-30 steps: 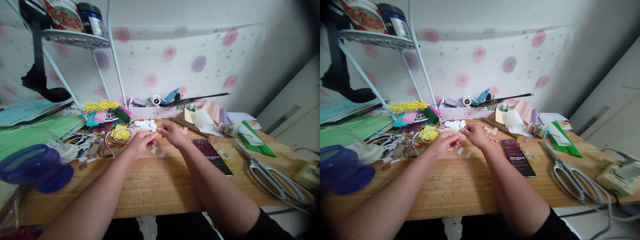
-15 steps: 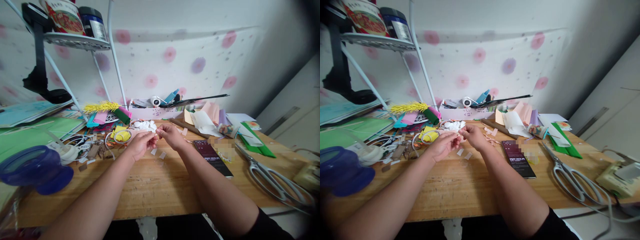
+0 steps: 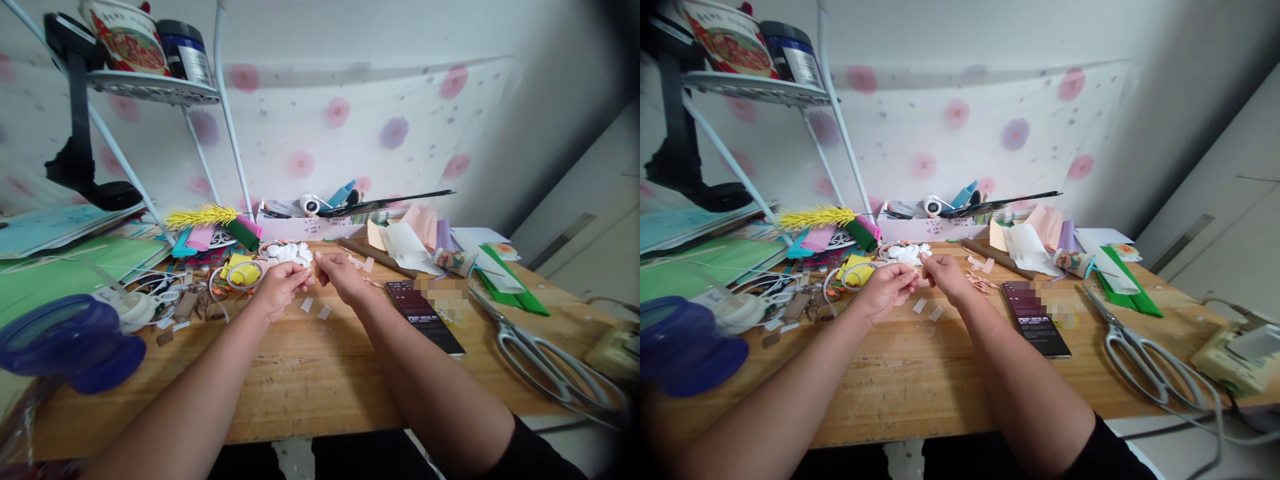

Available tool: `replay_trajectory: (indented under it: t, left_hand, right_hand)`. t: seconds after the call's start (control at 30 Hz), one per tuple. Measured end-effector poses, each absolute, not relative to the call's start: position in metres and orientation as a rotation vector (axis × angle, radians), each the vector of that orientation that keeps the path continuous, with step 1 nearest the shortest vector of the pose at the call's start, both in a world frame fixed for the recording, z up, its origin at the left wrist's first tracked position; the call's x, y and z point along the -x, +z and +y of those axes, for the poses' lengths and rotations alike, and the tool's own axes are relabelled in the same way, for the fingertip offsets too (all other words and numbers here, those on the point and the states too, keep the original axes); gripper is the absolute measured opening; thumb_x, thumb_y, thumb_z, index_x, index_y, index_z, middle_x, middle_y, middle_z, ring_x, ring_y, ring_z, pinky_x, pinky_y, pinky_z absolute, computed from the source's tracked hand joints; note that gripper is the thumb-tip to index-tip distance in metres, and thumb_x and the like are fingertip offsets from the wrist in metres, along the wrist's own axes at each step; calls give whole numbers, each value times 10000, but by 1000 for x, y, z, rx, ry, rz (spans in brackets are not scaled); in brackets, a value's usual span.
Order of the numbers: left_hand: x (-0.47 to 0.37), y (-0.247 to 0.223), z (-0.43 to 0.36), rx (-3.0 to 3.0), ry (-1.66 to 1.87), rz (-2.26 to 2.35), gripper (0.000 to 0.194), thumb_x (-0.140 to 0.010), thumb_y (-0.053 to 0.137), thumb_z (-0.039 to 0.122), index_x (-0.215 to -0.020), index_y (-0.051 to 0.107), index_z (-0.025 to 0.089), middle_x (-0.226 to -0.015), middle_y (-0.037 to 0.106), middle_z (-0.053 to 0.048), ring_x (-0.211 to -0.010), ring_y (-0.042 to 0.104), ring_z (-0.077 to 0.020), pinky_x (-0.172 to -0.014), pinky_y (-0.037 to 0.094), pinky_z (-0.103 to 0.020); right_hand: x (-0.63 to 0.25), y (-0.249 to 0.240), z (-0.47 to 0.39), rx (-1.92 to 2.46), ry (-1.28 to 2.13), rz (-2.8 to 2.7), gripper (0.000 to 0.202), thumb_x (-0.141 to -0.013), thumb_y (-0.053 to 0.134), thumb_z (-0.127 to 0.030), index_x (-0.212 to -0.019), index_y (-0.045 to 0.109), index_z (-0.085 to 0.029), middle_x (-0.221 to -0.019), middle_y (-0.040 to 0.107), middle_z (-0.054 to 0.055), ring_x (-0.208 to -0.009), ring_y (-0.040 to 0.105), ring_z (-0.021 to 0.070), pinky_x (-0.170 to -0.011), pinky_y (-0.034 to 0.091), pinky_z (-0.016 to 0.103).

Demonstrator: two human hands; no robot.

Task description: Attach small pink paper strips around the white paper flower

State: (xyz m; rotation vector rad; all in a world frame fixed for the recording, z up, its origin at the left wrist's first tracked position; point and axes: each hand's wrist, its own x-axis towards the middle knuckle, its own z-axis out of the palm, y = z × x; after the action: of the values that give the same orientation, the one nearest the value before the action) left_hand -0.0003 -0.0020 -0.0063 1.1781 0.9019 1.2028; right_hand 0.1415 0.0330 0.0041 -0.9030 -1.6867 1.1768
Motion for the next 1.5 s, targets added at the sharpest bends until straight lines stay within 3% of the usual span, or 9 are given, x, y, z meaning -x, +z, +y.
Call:
replay_trajectory:
  t: [0.17,0.27,0.67,1.1,1.33,1.5]
  left_hand:
    - [2,-9,0,-1215,1244,914,190,-647,612,307,-645,546,129,-577,522,9,-521,466,-63,-451,318,-176]
    - [3,-10,1,-1214,1223,935,200,-652,603,320,-637,545,129,-571,517,4,-495,462,-62,-430,313,-175]
    - [0,-14,3,-1429,1249,1170,216,-660,575,347,-620,500,149,-535,513,19,-416,426,-61,-384,277,-180]
    - [4,-19,6,-1654,1178,1408,249,-671,525,400,-615,523,158,-530,531,17,-442,449,-85,-406,301,-192]
    - [3,-9,3,-1418,1063,1267,334,-669,528,444,-796,570,138,-684,587,-39,-558,537,-113,-469,387,-210]
    - [8,-14,7,-1421,1093,1362,328,-671,530,413,-895,548,174,-707,592,-37,-576,544,-118,-490,408,-224]
  right_hand:
    - [-145,4,35,719,1205,-1706,227,-701,531,-378,-731,523,-152,-651,499,-13,-568,438,74,-554,356,213]
    - [-143,3,33,799,1056,-1787,182,-698,534,-326,-694,520,-144,-630,494,-13,-580,433,81,-566,350,216]
    - [-133,2,31,1110,555,-1949,206,-749,432,-315,-617,463,-159,-577,487,-13,-554,425,88,-528,296,207]
    - [-136,-9,37,1088,813,-1910,328,-693,479,-466,-650,526,-144,-576,500,-19,-539,417,77,-501,295,192]
    - [-143,-3,41,1168,721,-1912,344,-702,456,-480,-652,522,-146,-562,487,-22,-524,407,74,-495,303,194]
    - [-186,-3,64,1616,451,-2137,333,-694,477,-468,-676,575,-150,-586,551,30,-547,466,118,-516,318,236]
